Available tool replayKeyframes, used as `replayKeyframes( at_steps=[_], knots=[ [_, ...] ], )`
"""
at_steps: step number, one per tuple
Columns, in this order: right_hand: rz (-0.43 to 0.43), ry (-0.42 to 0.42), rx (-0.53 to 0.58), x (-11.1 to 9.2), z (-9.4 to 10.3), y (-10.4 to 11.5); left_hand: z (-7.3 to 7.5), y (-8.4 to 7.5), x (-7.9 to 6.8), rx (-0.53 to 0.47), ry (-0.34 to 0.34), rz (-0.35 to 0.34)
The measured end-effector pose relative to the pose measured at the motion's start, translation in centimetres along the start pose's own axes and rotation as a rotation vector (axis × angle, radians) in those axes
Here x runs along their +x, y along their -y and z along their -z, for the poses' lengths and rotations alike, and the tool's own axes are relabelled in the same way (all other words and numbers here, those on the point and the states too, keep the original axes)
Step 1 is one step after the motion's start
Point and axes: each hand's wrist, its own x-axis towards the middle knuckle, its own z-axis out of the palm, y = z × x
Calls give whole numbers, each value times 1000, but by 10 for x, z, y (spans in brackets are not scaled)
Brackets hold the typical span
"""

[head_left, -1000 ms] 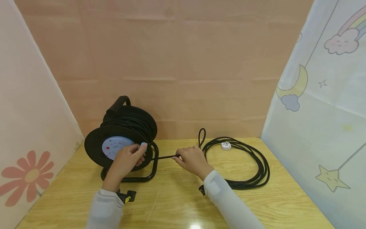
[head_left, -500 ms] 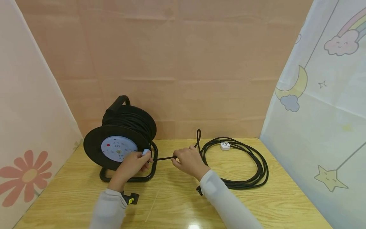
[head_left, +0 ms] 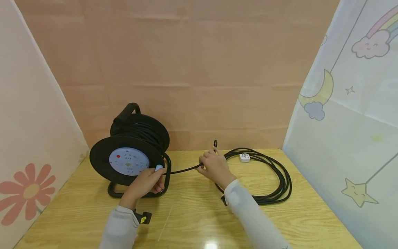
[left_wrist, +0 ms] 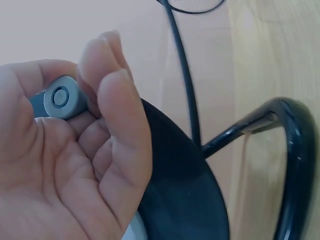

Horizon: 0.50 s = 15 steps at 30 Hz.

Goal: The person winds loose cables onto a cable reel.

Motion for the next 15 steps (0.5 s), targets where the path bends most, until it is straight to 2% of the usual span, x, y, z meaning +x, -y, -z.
replayKeyframes(
  at_steps=[3, 6, 8, 12, 15],
  knots=[
    [-75, -114, 32, 0, 8, -21, 0, 5, -2, 32, 12, 3],
    [-175, -195, 151, 2, 16, -31, 1, 10, -2, 34, 15, 13],
    [-248, -187, 263, 2, 20, -32, 1, 12, -1, 32, 14, 18],
    [-371, -110, 438, 3, 22, -28, 2, 15, 0, 34, 34, 14],
    [-406, -95, 492, 2, 24, -29, 4, 18, 0, 40, 68, 4]
  ],
)
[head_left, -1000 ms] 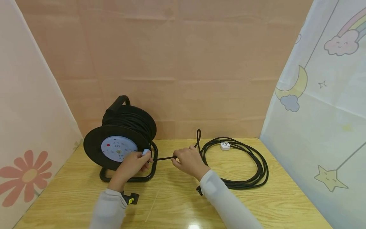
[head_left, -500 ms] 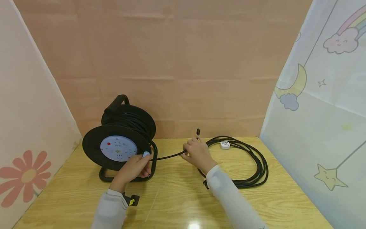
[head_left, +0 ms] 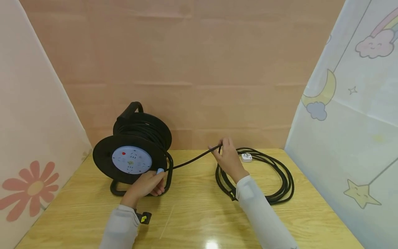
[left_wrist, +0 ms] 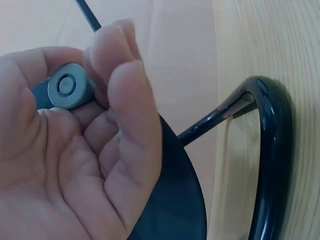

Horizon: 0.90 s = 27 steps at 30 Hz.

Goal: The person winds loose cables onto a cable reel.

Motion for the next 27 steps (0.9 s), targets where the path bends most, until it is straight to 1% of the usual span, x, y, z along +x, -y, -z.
replayKeyframes(
  at_steps=[2, 5, 7, 9, 10, 13, 15, 17, 19, 22, 25, 27],
  knots=[
    [16, -4, 11, 3, 8, -1, 1, 2, 0, 1, 23, 0],
    [104, -29, 15, 11, 28, -1, 4, 5, 1, -7, 56, 18],
    [152, -39, 13, 16, 42, -1, 6, 6, 2, -10, 92, 17],
    [179, -24, 17, 19, 53, -5, 8, 8, 2, -23, 139, 10],
    [184, -3, 19, 19, 57, -7, 9, 10, 3, -35, 163, 6],
    [160, 104, -17, 13, 62, -17, 13, 16, 4, -76, 229, 2],
    [129, 186, -24, 7, 62, -23, 16, 22, 5, -104, 256, 5],
    [106, 245, -24, 2, 61, -28, 19, 30, 6, -129, 275, 3],
    [100, 269, -13, -2, 61, -31, 22, 38, 8, -164, 290, 0],
    [101, 281, 14, -5, 60, -35, 25, 48, 9, -255, 315, 13],
    [87, 300, 37, -7, 60, -38, 27, 55, 11, -350, 338, 30],
    [81, 306, 36, -9, 61, -39, 28, 57, 11, -388, 356, 24]
  ],
)
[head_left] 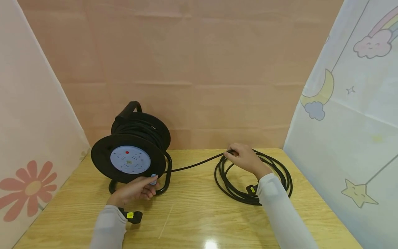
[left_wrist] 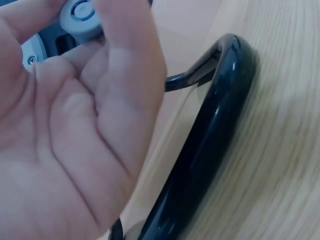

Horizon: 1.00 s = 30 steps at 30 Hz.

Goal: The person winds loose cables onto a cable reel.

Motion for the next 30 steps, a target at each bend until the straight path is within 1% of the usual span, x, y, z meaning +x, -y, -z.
replayKeyframes(
  at_steps=[3, 5, 7, 9, 11, 14, 17, 19, 21, 23, 24, 26, 28, 30],
  knots=[
    [-32, -19, -43, -4, 0, -3, 2, 1, 0, -23, 21, -13],
    [-69, -37, -72, -7, 0, -5, 2, 1, 0, -28, 36, -22],
    [-106, -46, -77, -9, -1, -8, 3, 2, 0, -28, 43, -21],
    [-123, -52, -51, -11, 0, -9, 4, 3, -1, -19, 47, -17],
    [-121, -58, -17, -12, 2, -7, 7, 5, -2, 2, 45, -18],
    [-103, -75, -4, -11, 9, -5, 10, 6, -4, 36, 41, -21],
    [-132, -71, 59, -10, 21, 1, 12, 7, -5, 52, 44, -24],
    [-132, -87, 114, -9, 31, 7, 13, 8, -5, 57, 49, -22],
    [-105, -98, 167, -8, 40, 11, 14, 10, -5, 59, 54, -19],
    [-51, -102, 186, -7, 45, 13, 16, 12, -6, 67, 55, -12],
    [-29, -89, 199, -6, 45, 12, 17, 12, -7, 73, 52, -6],
    [-35, -38, 213, -6, 42, 7, 21, 14, -10, 88, 33, 7],
    [-81, 7, 228, -5, 35, 0, 25, 14, -14, 111, 4, 26],
    [-135, 33, 218, -4, 26, -6, 29, 15, -18, 133, -27, 44]
  ],
)
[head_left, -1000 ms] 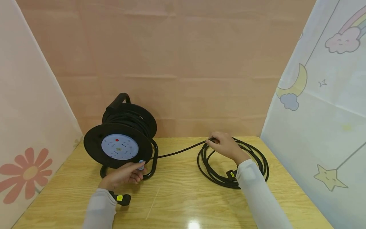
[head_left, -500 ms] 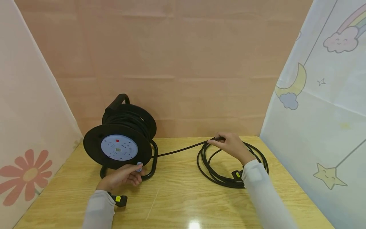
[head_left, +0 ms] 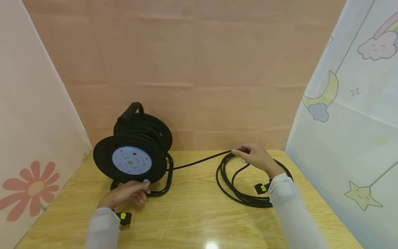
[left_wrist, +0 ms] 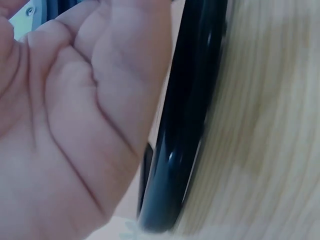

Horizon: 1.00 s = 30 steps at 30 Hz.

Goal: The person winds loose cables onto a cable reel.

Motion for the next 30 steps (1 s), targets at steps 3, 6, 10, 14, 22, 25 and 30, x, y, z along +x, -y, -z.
replayKeyframes(
  at_steps=[3, 6, 10, 14, 22, 25, 30],
  knots=[
    [-51, -22, -8, 3, -12, -8, 4, 0, -5, 27, -21, 16],
    [-54, -47, -1, 6, -23, -12, 7, 1, -9, 43, -31, 25],
    [-61, -50, 12, 7, -31, -14, 9, 3, -12, 52, -51, 40],
    [-59, -64, 25, 7, -36, -15, 11, 4, -15, 53, -62, 47],
    [-13, -122, 45, 10, -46, -14, 15, 5, -20, 80, -106, 58],
    [-11, -150, 60, 11, -50, -13, 17, 5, -23, 104, -133, 62],
    [-40, -182, 57, 13, -59, -9, 22, 7, -28, 136, -173, 64]
  ],
)
